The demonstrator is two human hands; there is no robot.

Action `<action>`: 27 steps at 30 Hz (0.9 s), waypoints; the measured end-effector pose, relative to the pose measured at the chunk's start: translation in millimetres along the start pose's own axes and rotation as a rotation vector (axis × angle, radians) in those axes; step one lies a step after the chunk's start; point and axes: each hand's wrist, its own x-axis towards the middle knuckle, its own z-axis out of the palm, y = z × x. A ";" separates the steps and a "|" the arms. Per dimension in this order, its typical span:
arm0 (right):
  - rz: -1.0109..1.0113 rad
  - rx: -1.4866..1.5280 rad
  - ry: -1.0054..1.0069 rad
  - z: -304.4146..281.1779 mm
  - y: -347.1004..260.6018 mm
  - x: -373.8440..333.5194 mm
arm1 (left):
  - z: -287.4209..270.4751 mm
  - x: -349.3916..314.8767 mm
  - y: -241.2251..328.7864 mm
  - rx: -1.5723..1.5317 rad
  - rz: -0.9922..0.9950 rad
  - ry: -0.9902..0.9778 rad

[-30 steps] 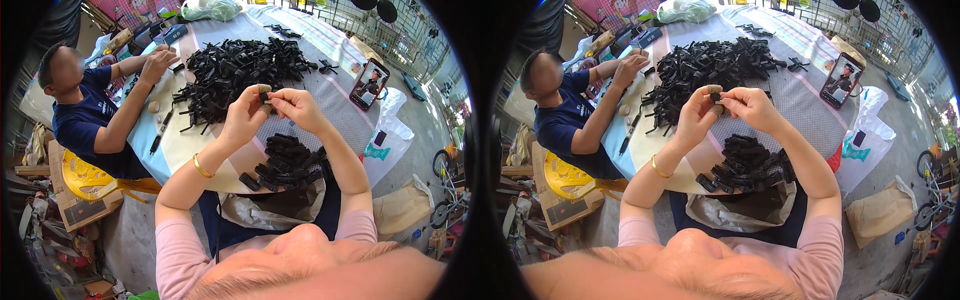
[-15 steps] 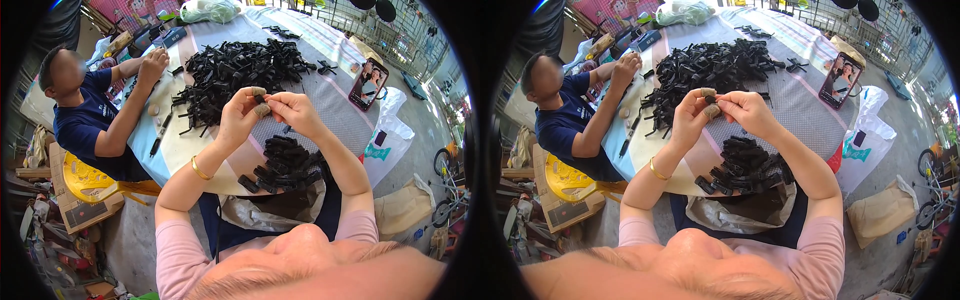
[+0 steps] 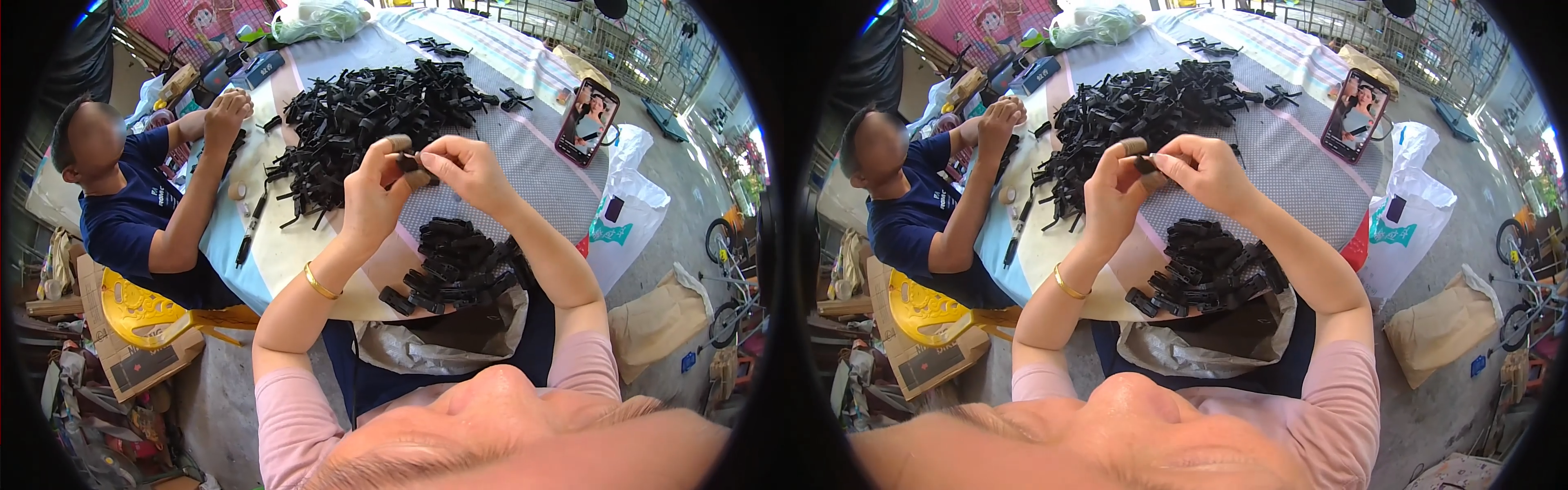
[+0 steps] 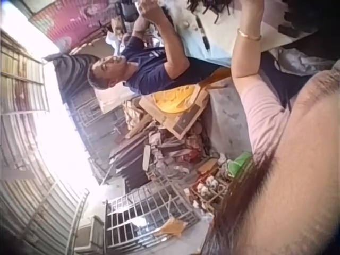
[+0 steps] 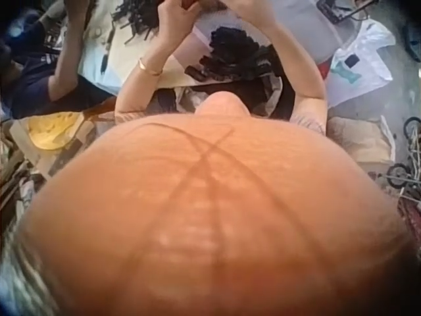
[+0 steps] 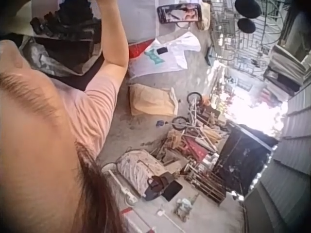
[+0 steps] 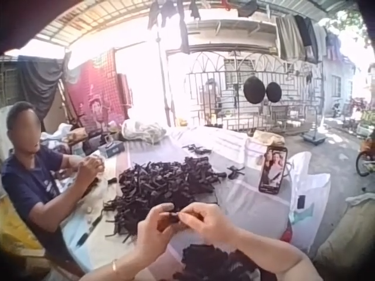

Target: Inspecting and sorting small black plastic components on a table.

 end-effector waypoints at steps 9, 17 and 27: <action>-0.054 -0.176 -0.066 -16.0 -3.8 3.2 | -11.3 -2.4 10.8 0.474 0.197 -0.268; 0.068 0.378 -0.344 -25.6 -11.3 5.5 | -30.8 8.2 -1.5 -0.570 -0.235 -0.536; 0.080 0.183 -0.119 -9.8 -9.7 1.8 | -18.0 5.1 -6.8 -0.683 -0.374 -0.365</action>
